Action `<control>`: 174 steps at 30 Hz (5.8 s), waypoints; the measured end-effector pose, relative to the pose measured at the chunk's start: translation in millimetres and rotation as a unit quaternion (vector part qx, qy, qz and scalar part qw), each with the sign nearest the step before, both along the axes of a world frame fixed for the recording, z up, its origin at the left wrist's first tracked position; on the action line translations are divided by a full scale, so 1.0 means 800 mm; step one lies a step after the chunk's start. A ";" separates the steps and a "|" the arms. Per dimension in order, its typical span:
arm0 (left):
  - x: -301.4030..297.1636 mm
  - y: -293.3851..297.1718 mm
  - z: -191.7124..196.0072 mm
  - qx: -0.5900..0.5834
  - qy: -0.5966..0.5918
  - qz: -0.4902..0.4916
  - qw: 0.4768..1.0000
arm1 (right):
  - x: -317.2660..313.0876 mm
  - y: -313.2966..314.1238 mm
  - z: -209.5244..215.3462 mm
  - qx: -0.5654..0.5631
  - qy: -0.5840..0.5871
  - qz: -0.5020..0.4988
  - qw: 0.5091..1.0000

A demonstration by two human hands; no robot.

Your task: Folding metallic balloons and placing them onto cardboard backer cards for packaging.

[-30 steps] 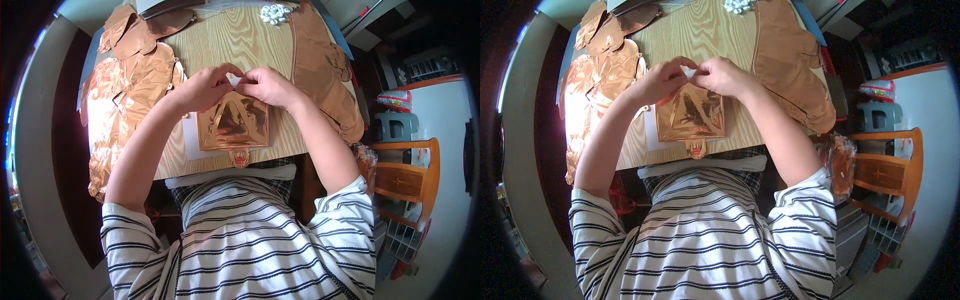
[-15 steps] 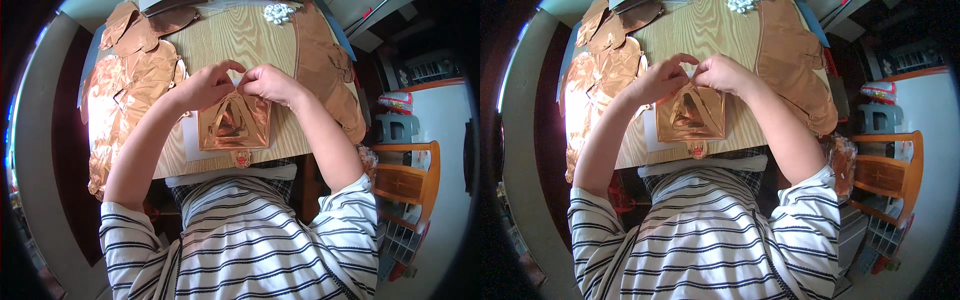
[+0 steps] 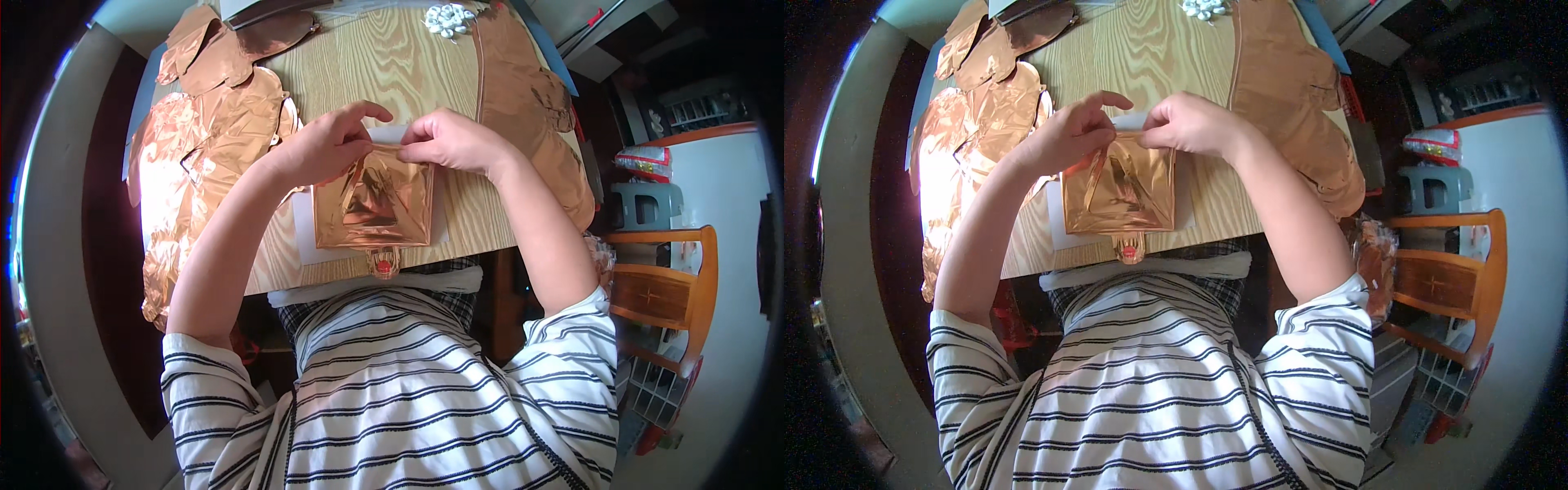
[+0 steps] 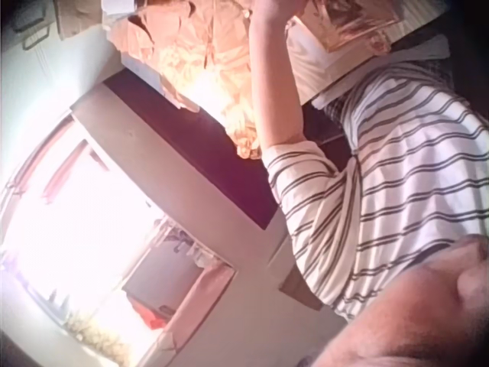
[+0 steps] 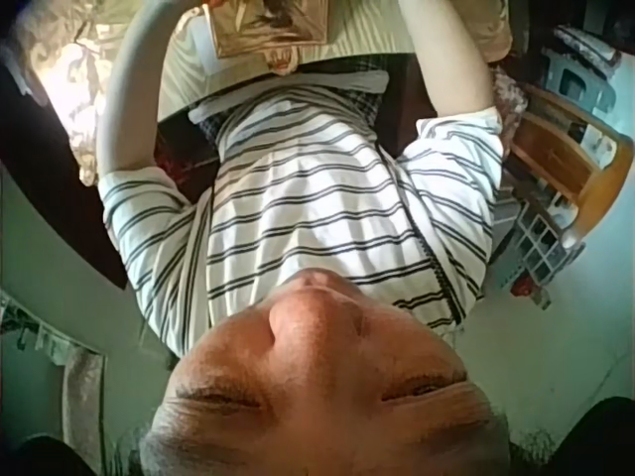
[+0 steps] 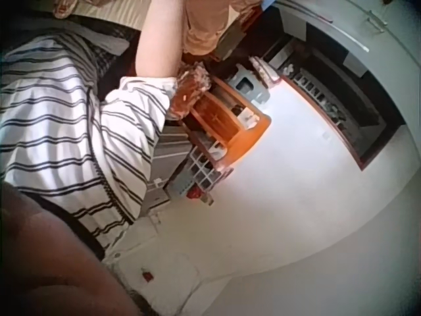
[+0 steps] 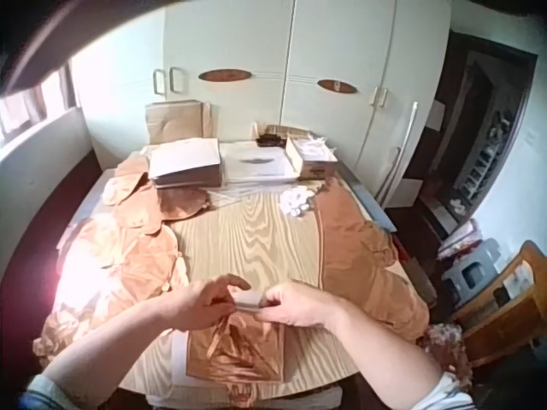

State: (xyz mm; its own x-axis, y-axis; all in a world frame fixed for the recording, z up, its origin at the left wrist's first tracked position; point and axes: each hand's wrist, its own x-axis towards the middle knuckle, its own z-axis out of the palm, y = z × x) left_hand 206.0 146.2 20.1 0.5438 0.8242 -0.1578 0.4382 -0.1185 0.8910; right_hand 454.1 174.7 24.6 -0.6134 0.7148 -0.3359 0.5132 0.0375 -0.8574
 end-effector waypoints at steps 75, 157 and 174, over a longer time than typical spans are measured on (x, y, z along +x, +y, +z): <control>-0.048 -0.016 0.009 -0.082 0.097 0.113 0.985 | -0.050 0.014 0.006 -0.043 0.002 0.043 0.998; -0.034 -0.036 0.002 -0.166 -0.041 0.230 0.958 | -0.026 0.003 0.008 -0.089 0.000 -0.013 0.996; -0.038 -0.042 -0.006 -0.309 -0.214 0.277 0.884 | -0.032 0.007 -0.015 -0.024 -0.047 0.004 0.999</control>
State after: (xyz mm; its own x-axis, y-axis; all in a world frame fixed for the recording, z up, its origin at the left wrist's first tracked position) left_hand 175.4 112.4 14.9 0.2020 0.8111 -0.5489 -0.1168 0.5764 0.8088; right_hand 428.4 180.5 12.4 -0.5830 0.6926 -0.4248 0.5906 0.0022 -0.8069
